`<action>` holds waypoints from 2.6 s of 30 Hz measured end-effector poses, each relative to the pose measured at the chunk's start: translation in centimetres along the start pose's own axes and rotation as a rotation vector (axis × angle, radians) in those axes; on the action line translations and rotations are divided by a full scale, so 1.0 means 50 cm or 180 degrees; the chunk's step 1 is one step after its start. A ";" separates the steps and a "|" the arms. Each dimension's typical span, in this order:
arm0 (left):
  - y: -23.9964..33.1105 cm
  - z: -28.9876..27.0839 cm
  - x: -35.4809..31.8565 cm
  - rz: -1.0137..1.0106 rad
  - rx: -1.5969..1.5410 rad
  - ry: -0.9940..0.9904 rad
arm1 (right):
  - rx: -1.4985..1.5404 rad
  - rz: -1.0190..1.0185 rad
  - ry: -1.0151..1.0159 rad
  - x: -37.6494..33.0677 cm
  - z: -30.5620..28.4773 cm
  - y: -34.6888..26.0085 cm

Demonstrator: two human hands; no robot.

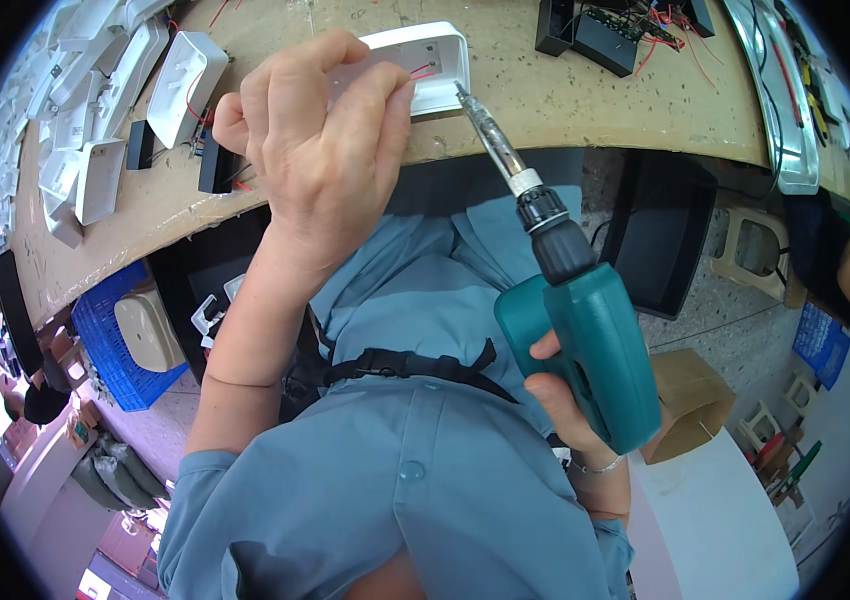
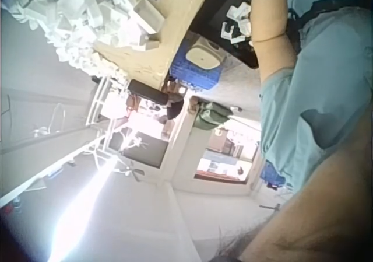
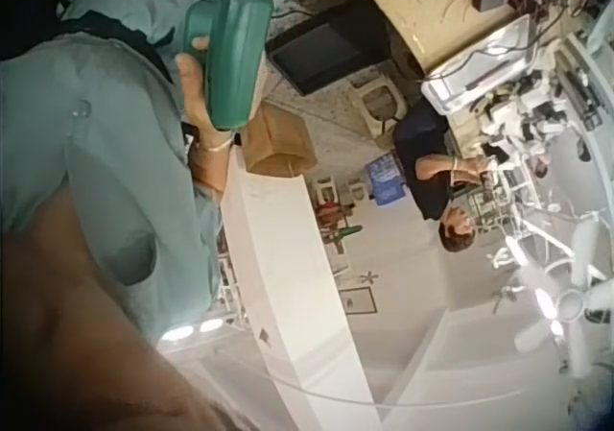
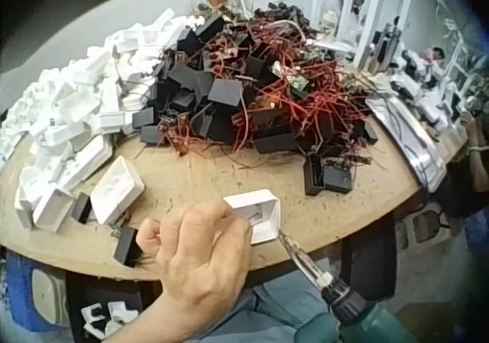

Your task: Soldering electronic wires into a plastic housing component on an assembly line.

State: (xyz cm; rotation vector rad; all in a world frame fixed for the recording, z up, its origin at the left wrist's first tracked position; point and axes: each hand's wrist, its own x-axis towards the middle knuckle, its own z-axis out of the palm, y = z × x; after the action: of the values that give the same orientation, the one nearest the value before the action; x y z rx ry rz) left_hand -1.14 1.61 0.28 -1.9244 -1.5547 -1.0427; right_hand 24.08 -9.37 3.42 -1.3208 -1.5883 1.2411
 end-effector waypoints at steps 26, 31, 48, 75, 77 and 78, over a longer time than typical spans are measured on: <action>-0.003 0.052 0.006 -0.0297 -0.0204 0.0484 | 0.0190 -0.0282 -0.0254 0.062 0.041 0.003; -0.003 0.050 0.005 -0.0327 -0.0257 0.0415 | 0.0328 -0.0203 -0.0286 0.071 0.048 0.004; -0.006 0.054 0.005 -0.0345 -0.0323 0.0435 | 0.0336 0.0184 -0.0117 0.078 0.055 -0.023; -0.007 0.049 0.005 -0.0305 -0.0324 0.0295 | -0.0209 -0.0118 -0.0234 0.069 0.048 -0.026; -0.007 0.047 0.006 -0.0308 -0.0317 0.0267 | -0.0035 0.0104 -0.0238 0.067 0.049 -0.030; -0.007 0.047 0.006 -0.0315 -0.0322 0.0273 | -0.0034 0.0102 -0.0240 0.066 0.050 -0.030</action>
State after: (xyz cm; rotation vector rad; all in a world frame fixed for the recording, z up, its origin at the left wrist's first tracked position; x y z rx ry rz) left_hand -0.79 3.64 -0.98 -1.8579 -1.5907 -1.2510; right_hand 20.61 -6.75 4.00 -1.3251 -1.6338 1.3174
